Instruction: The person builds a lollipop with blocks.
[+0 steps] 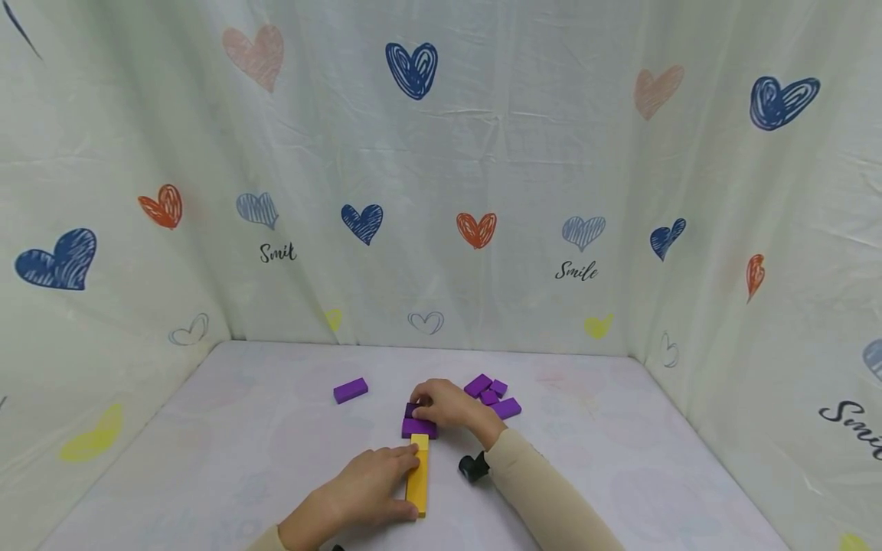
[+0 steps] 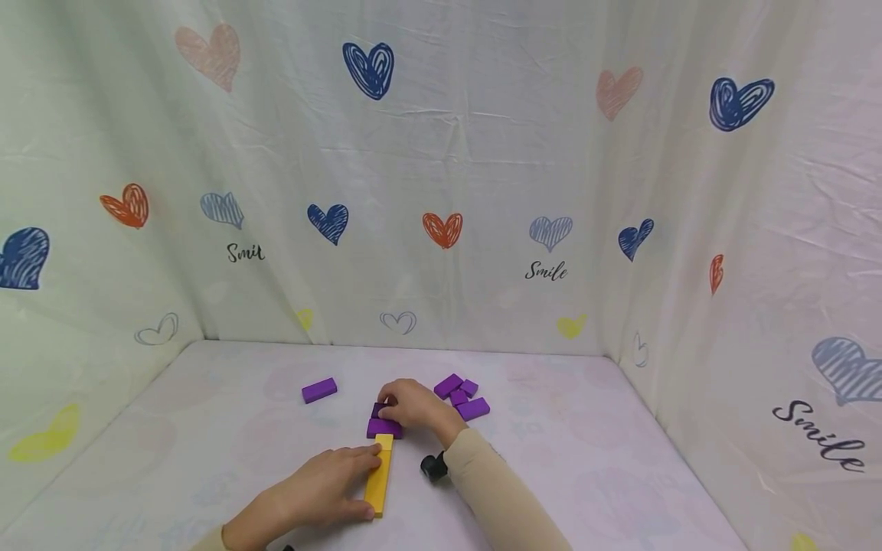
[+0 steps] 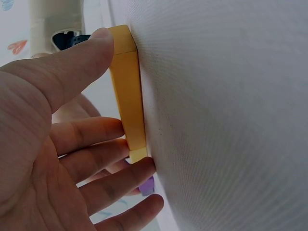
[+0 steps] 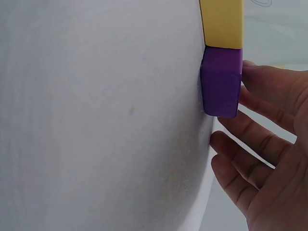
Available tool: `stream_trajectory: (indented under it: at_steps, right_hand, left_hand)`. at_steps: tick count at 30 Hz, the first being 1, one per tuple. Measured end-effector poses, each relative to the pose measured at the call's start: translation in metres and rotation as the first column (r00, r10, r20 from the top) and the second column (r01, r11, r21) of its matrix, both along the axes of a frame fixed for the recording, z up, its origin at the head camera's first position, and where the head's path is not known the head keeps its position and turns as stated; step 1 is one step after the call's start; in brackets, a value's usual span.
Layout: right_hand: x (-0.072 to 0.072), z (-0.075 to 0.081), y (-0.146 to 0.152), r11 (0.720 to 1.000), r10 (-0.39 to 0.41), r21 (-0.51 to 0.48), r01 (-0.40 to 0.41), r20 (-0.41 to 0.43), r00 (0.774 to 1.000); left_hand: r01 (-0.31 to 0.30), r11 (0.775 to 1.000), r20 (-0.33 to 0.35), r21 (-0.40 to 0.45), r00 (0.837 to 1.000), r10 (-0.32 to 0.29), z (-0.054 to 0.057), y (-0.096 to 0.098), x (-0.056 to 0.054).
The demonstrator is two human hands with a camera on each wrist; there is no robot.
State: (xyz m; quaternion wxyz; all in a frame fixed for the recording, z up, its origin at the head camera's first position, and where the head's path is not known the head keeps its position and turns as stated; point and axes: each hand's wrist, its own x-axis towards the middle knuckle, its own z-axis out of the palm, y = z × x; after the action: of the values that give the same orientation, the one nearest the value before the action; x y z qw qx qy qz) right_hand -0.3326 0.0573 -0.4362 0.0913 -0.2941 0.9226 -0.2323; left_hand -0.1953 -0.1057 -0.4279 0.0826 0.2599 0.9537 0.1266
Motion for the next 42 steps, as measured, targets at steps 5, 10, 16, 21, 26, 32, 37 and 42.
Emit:
stream_trajectory:
  at_steps: [5, 10, 16, 21, 26, 32, 37, 42]
  right_hand:
    - [0.002, 0.001, 0.000, 1.000, 0.003, -0.001, -0.003, 0.003, 1.000]
    - [0.003, 0.002, 0.001, 1.000, 0.008, -0.002, -0.008, -0.003, 1.000]
    - [0.002, 0.003, 0.012, 0.999, 0.009, -0.044, -0.008, 0.014, 1.000]
    - [0.000, 0.011, 0.034, 0.996, -0.022, -0.083, 0.021, -0.006, 1.000]
    - [-0.002, 0.016, 0.057, 0.995, -0.030, -0.096, 0.022, -0.075, 0.997]
    - [0.004, 0.014, 0.079, 0.998, -0.046, -0.051, 0.041, -0.107, 0.993]
    - [0.010, 0.012, 0.097, 0.999, -0.011, -0.039, 0.005, -0.164, 0.986]
    - [0.012, 0.007, 0.111, 0.998, 0.063, -0.006, -0.066, -0.245, 0.968]
  left_hand:
    - [-0.001, 1.000, 0.001, -0.005, 1.000, 0.001, 0.000, 0.001, 0.000]
    - [0.007, 1.000, -0.014, -0.002, 1.000, -0.007, 0.000, 0.001, 0.000]
    - [0.010, 1.000, -0.022, 0.009, 1.000, -0.010, 0.001, 0.002, 0.002]
    - [0.016, 1.000, -0.028, 0.009, 0.999, -0.016, 0.001, 0.002, 0.002]
    - [0.004, 1.000, -0.015, 0.012, 1.000, -0.003, 0.001, 0.001, 0.001]
    - [0.010, 1.000, -0.030, 0.025, 1.000, -0.009, 0.000, 0.001, 0.003]
    - [0.017, 1.000, -0.038, 0.025, 0.999, -0.016, 0.000, 0.001, 0.003]
    - [0.013, 0.999, -0.027, 0.029, 1.000, -0.012, 0.001, 0.000, 0.004]
